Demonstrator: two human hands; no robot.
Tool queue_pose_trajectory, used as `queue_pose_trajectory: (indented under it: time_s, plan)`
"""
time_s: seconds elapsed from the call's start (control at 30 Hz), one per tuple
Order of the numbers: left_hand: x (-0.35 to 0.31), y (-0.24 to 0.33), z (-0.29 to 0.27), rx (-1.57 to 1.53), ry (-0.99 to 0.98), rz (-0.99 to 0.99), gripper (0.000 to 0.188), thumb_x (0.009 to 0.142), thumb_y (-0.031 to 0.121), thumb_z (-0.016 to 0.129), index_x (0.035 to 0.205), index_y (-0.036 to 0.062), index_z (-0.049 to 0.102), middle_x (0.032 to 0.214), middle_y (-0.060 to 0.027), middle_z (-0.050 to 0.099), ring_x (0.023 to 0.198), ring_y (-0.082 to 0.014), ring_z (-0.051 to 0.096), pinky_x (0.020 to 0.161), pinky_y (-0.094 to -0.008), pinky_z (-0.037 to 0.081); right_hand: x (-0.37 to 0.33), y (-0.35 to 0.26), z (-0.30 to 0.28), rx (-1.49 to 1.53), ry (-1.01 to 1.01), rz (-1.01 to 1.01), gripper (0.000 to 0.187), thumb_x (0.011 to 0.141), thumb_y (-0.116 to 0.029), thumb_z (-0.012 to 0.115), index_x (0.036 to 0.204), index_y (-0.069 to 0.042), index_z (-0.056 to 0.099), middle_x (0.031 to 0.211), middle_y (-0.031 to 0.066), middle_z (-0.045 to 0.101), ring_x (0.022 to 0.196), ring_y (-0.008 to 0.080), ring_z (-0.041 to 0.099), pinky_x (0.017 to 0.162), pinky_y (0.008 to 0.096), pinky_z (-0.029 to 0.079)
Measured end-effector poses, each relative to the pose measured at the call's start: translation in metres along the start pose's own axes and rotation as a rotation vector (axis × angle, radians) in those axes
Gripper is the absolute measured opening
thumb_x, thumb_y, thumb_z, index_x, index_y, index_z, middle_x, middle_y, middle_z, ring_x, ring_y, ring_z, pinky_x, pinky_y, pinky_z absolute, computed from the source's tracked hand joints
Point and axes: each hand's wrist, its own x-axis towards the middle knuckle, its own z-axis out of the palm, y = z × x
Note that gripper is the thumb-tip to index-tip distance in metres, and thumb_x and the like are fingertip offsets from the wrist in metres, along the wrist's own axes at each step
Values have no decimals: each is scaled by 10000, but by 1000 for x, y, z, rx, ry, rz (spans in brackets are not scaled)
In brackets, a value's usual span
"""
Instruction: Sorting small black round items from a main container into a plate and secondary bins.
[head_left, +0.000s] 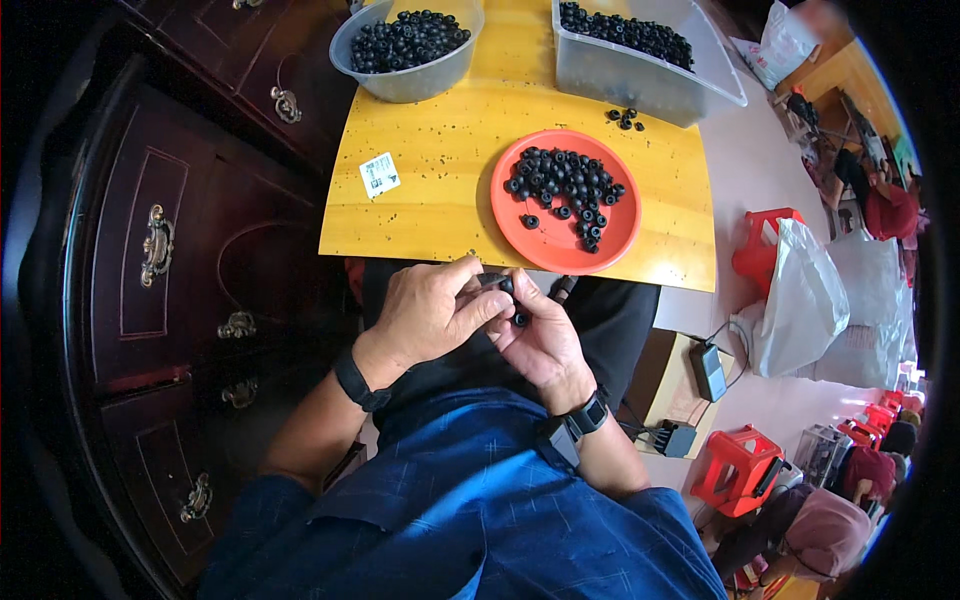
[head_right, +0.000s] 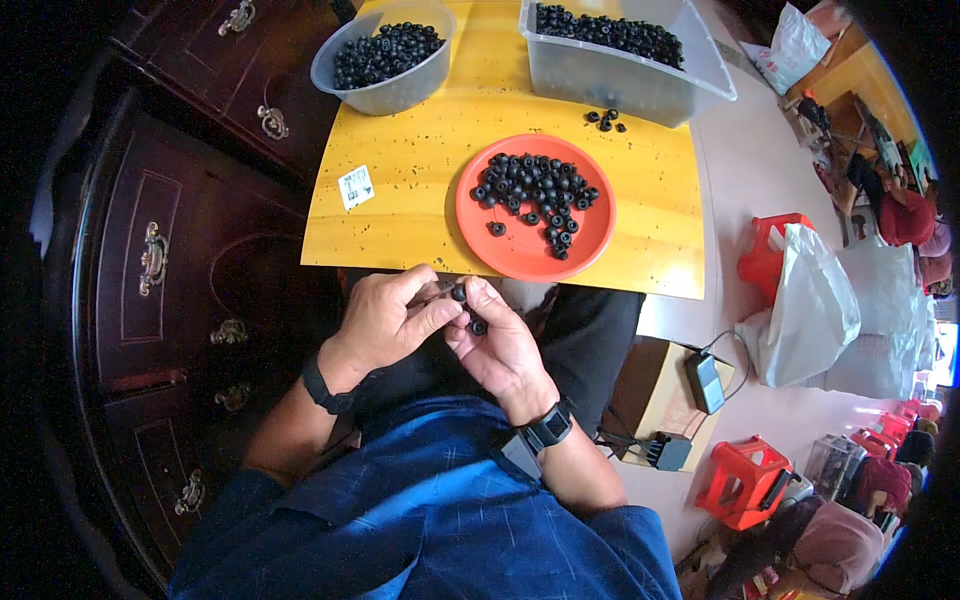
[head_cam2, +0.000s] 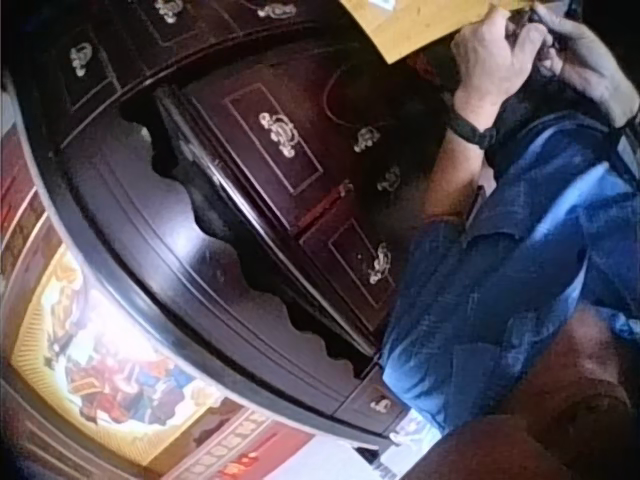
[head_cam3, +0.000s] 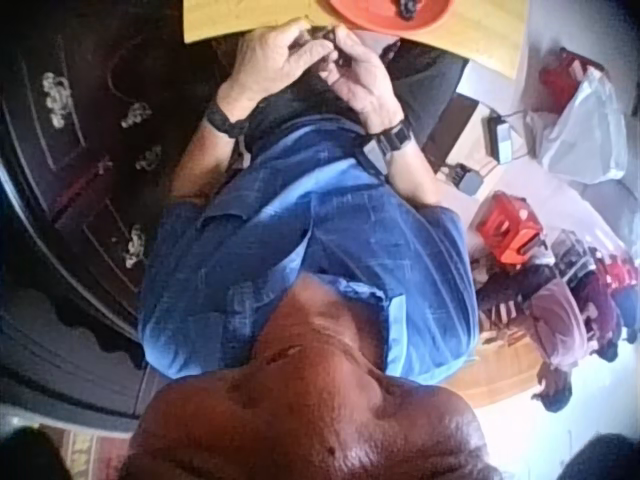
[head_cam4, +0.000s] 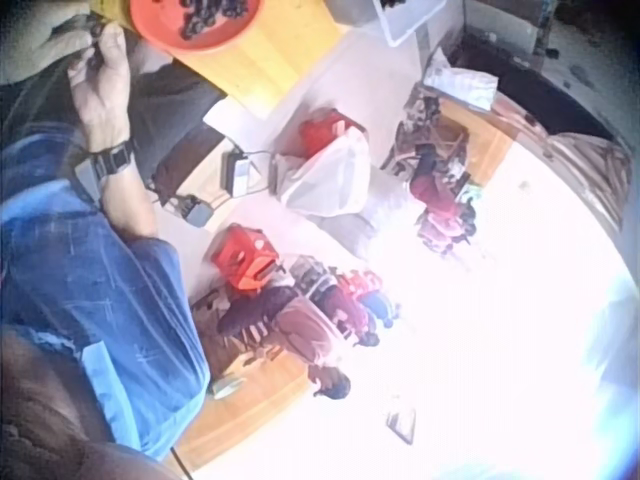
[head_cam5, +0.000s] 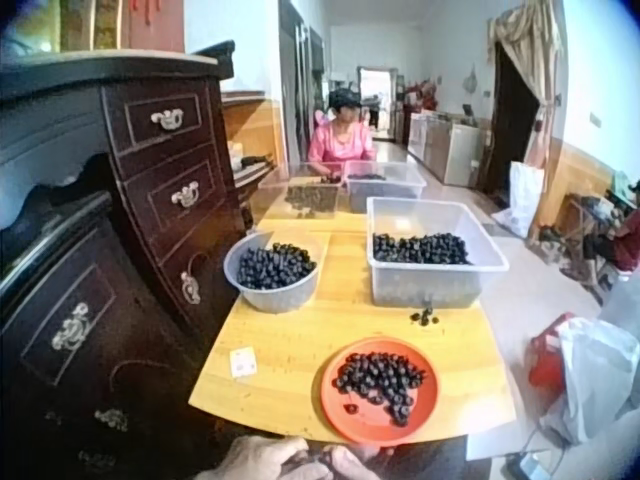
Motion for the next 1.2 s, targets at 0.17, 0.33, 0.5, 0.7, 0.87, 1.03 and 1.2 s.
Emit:
queue_pose_trajectory:
  time_s: [0.17,0.33,0.5,0.7,0.87,1.03,1.2]
  plan:
    - [-1,-5,7,84,65,79,389,905,414,700,811,47,613,640,-84,643,566,-266,653,529,-361,485,-1,-1,4,-42,-29,-3,146,988,-201,618,1090,-97,606,991,1,629,787,89,577,669,243,496]
    - [3,0,9,155,93,87,429,890,465,696,803,55,605,633,-84,637,577,-289,656,529,-376,489,-2,-2,9,-58,-15,-20,155,988,-218,619,1097,-108,606,1004,-10,632,815,84,585,677,238,497]
    - [5,1,8,215,128,125,415,885,450,700,784,61,600,627,-86,630,587,-306,651,531,-394,487,-2,-3,10,-70,-3,-17,150,986,-222,625,1096,-120,610,994,-18,632,811,81,583,676,238,492]
    - [5,-5,13,228,107,101,376,897,403,693,786,55,603,628,-99,626,595,-317,648,539,-409,488,2,0,3,-60,61,-40,103,981,-218,633,1034,-130,624,918,-43,616,791,72,570,678,232,488]
    - [7,-2,15,193,86,76,374,913,386,681,781,46,596,625,-111,619,590,-331,636,539,-416,478,2,-1,2,-41,79,-49,66,977,-189,638,1007,-131,628,902,-52,607,789,69,570,692,232,495]
    - [6,-5,17,174,49,16,397,929,384,662,750,37,589,622,-120,615,583,-339,624,536,-420,467,4,-1,3,2,93,-36,55,977,-173,637,1004,-126,627,900,-50,608,774,65,570,696,222,499]
    - [4,-7,23,196,3,-70,410,939,379,656,725,34,593,636,-128,632,577,-332,632,535,-407,469,6,-3,10,58,114,-36,67,985,-186,626,1013,-125,627,908,-31,616,775,82,582,704,232,512]
